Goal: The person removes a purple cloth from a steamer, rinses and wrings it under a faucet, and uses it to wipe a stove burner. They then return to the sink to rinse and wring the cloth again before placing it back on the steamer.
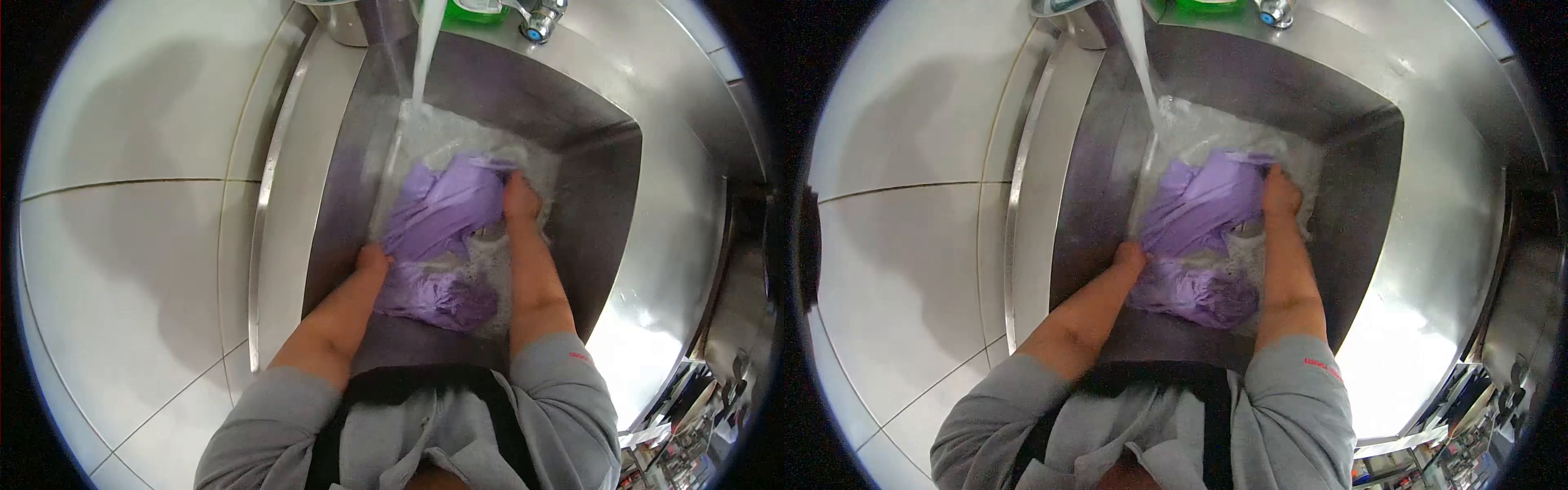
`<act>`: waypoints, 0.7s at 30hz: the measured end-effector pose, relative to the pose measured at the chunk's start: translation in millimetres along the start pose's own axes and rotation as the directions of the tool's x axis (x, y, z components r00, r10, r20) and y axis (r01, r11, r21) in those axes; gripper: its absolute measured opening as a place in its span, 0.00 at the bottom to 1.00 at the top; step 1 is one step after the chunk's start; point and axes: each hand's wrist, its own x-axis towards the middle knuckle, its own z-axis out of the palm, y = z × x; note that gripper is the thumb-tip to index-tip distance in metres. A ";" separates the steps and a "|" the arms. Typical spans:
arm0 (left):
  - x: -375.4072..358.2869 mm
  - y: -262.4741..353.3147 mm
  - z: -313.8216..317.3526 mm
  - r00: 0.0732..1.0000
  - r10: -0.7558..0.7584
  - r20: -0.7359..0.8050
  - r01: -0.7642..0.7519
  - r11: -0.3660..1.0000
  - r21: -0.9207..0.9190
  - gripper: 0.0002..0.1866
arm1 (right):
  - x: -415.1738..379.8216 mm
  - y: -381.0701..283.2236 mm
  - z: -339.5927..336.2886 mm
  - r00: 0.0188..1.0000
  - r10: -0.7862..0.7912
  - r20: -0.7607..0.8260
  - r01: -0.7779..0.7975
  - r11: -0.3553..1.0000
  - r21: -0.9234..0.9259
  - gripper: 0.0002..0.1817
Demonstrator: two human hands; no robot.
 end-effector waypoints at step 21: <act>7.3 -5.1 13.1 0.990 0.129 0.054 -0.135 0.984 0.113 0.23 | -113.4 -146.8 54.4 0.543 -0.795 0.270 0.791 0.592 0.155 0.15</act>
